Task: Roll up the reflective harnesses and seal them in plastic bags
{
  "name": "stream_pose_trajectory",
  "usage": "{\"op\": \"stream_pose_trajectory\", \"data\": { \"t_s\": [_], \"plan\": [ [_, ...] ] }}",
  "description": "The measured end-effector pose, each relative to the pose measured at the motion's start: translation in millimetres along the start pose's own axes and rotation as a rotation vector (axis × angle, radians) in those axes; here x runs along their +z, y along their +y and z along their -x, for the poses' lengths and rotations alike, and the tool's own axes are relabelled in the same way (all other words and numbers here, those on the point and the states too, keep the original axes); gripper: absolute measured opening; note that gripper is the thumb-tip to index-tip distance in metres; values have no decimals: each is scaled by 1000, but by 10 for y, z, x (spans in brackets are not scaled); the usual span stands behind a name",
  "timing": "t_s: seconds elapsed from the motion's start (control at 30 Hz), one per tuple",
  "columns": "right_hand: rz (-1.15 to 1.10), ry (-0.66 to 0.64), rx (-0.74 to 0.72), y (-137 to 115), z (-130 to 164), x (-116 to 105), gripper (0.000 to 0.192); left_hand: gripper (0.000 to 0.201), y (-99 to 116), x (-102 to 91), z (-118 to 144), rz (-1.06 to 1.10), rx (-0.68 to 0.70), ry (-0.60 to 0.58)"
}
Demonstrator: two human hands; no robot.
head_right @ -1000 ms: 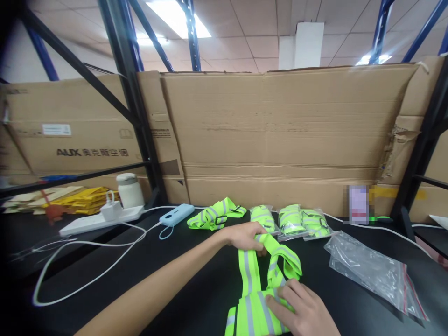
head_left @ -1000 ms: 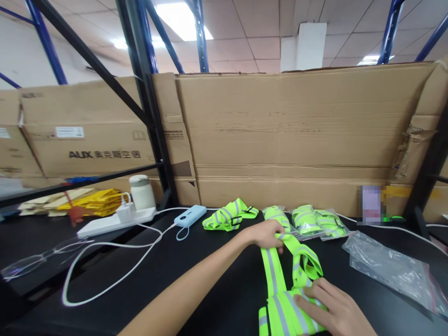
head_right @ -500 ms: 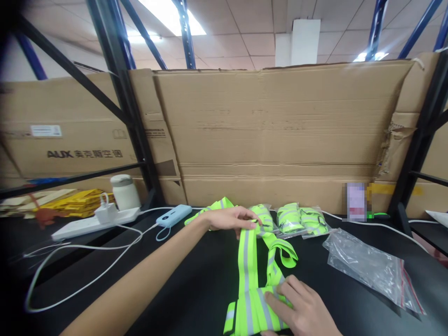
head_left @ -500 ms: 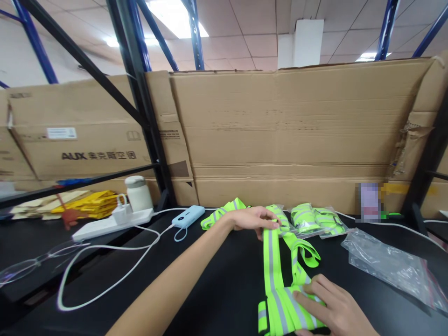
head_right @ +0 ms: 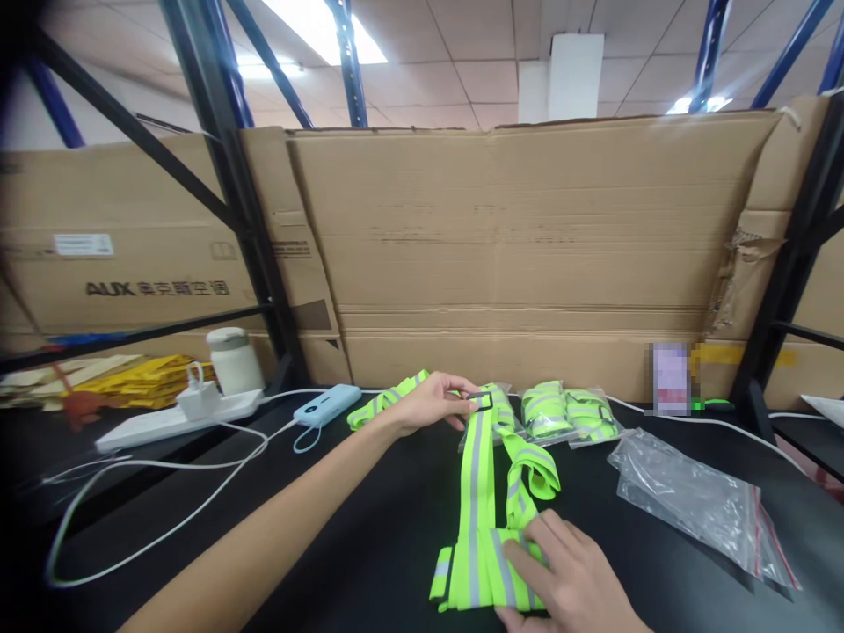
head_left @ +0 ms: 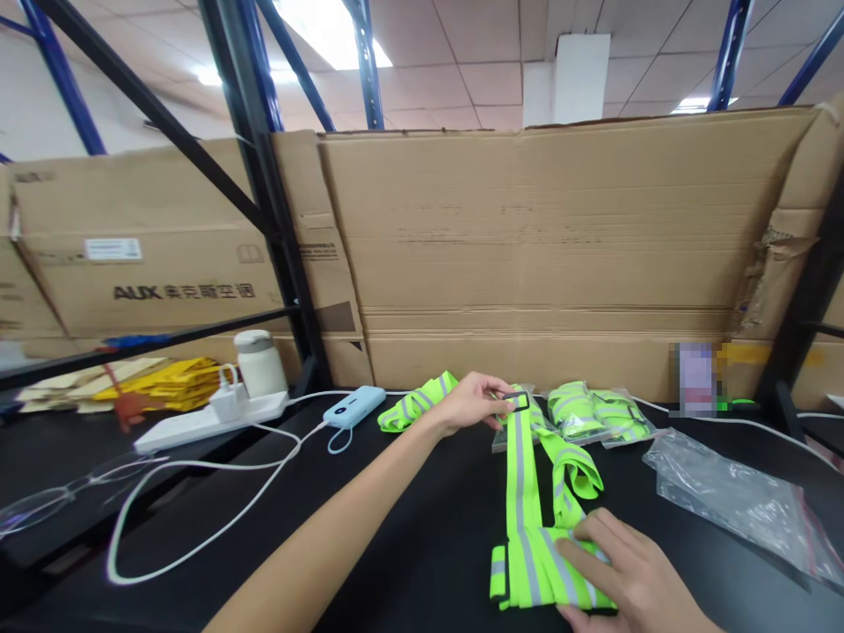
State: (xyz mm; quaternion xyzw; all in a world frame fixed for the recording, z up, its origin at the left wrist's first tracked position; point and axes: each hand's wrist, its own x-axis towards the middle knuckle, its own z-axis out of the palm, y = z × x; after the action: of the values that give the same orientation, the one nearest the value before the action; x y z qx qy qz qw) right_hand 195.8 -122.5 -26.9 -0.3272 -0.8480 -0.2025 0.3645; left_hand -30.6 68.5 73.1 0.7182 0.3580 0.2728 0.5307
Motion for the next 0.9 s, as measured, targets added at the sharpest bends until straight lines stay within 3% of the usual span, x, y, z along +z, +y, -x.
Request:
{"op": "stream_pose_trajectory", "data": {
  "t_s": [0.17, 0.37, 0.5, 0.6, 0.63, 0.7, 0.8, 0.9],
  "plan": [
    [-94, -20, 40, -8, -24, 21, 29, 25, -39, 73, 65, 34, -138, -93],
    [-172, -24, 94, 12, -37, 86, 28, 9, -198, 358, -74, -53, -173, 28],
    [-191, -101, 129, 53, -90, 64, 23, 21, -227, 477, -12, -214, -66, 177],
    [-243, -254, 205, 106, -182, -12, 16, 22, -135, 540, 187, -360, 122, 261],
    [-269, -297, 233, 127, -217, -37, 15, 17, -88, 564, 261, -484, 248, 264],
    [-316, -345, 275, 168, -279, -73, 18, 11, 7, 621, 389, -609, 365, 140],
    [-352, -376, 288, 194, -332, -83, 25, 12, 85, 730, 480, -674, 408, -28],
    [-377, -377, 250, 149, -331, -60, 24, 43, 48, 884, 438, -764, 445, -100]
  ]
}}
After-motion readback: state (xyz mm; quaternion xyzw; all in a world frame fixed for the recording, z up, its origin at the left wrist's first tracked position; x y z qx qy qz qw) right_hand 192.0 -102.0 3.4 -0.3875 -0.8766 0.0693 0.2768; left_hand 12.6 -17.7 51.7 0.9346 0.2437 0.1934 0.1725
